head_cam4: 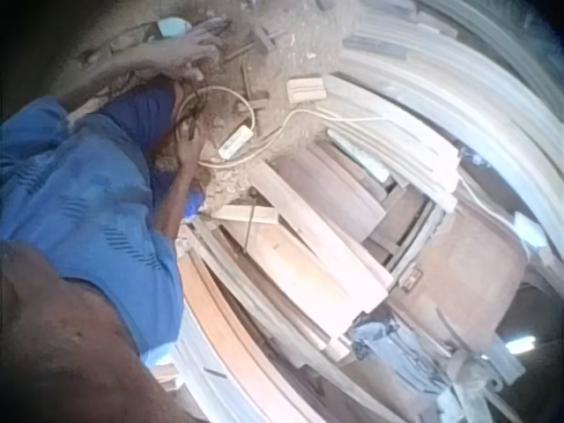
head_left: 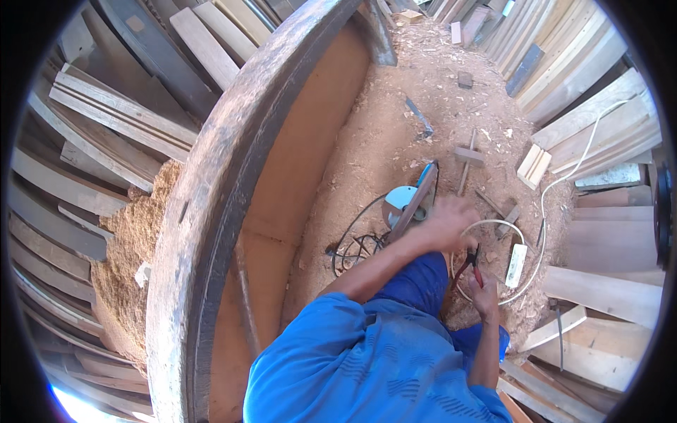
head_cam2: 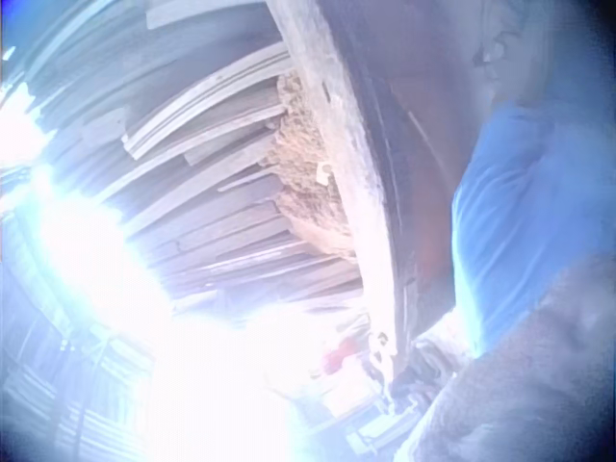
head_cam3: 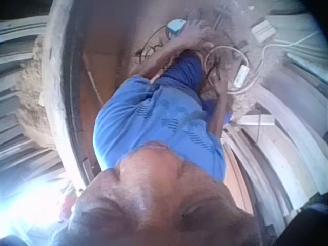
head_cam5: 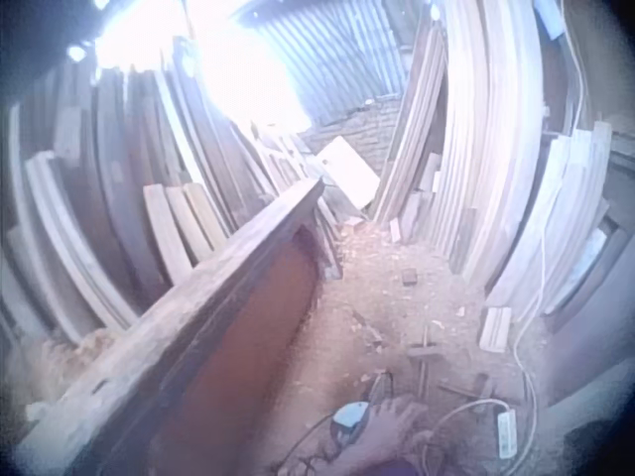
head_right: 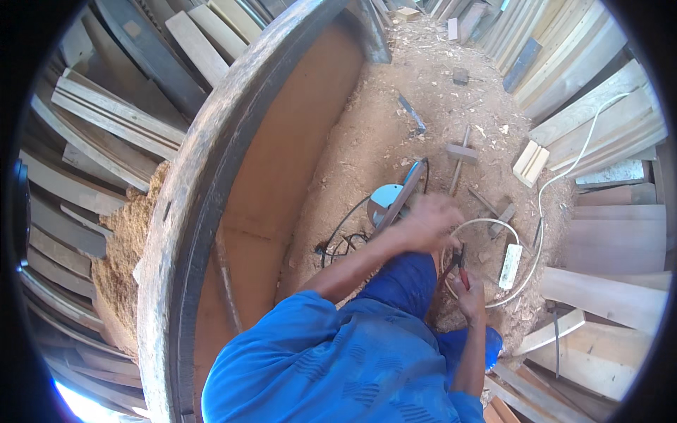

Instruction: The person adjusts and cleans a circular saw by hand and using pliers while sitting on a floor covered in wood shavings. The person manipulates the blade guard, uses pliers to adjust components, and manages the power cord and plug.

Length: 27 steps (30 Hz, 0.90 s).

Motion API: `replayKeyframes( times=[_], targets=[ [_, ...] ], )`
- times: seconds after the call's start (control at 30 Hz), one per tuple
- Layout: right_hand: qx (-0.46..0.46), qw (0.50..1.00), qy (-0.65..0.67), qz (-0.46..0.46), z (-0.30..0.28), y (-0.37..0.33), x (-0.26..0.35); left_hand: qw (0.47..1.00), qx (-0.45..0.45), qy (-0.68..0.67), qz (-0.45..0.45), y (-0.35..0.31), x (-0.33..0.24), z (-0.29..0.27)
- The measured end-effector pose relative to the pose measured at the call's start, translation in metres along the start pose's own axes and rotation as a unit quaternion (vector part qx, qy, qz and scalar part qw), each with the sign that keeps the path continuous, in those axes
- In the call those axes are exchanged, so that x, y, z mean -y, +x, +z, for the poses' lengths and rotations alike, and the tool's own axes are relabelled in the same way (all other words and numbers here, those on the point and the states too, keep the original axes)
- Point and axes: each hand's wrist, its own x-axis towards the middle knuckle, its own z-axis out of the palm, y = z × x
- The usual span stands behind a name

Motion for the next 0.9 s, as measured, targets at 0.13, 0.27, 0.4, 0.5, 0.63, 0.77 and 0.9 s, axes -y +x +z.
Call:
replayKeyframes(
  times=[0.13,0.27,0.4,0.5,0.63,0.77,0.9],
  targets=[
    [-0.048,0.994,0.095,-0.022,0.008,-0.012,-0.022,0.968,-0.088,0.106,-0.21,-0.046,0.092,-0.028],
    [0.034,0.942,0.33,0.04,-0.009,-0.021,-0.017,0.901,0.042,0.074,-0.426,-0.079,0.145,-0.017],
    [0.15,0.804,0.575,-0.012,0.0,-0.02,-0.024,0.882,0.13,-0.062,-0.448,-0.075,0.179,0.045],
    [0.149,0.762,0.627,0.056,0.01,-0.026,-0.006,0.872,0.148,-0.015,-0.465,-0.068,0.176,0.066],
    [0.15,0.786,0.582,0.143,0.03,-0.026,-0.011,0.888,0.136,-0.061,-0.436,-0.045,0.176,0.052],
    [0.139,0.798,0.556,0.185,0.066,-0.001,-0.006,0.891,0.122,-0.088,-0.428,-0.039,0.229,0.05],
    [0.133,0.763,0.609,0.172,0.099,0.035,0.002,0.875,0.125,-0.199,-0.424,-0.027,0.266,0.058]
  ],
)
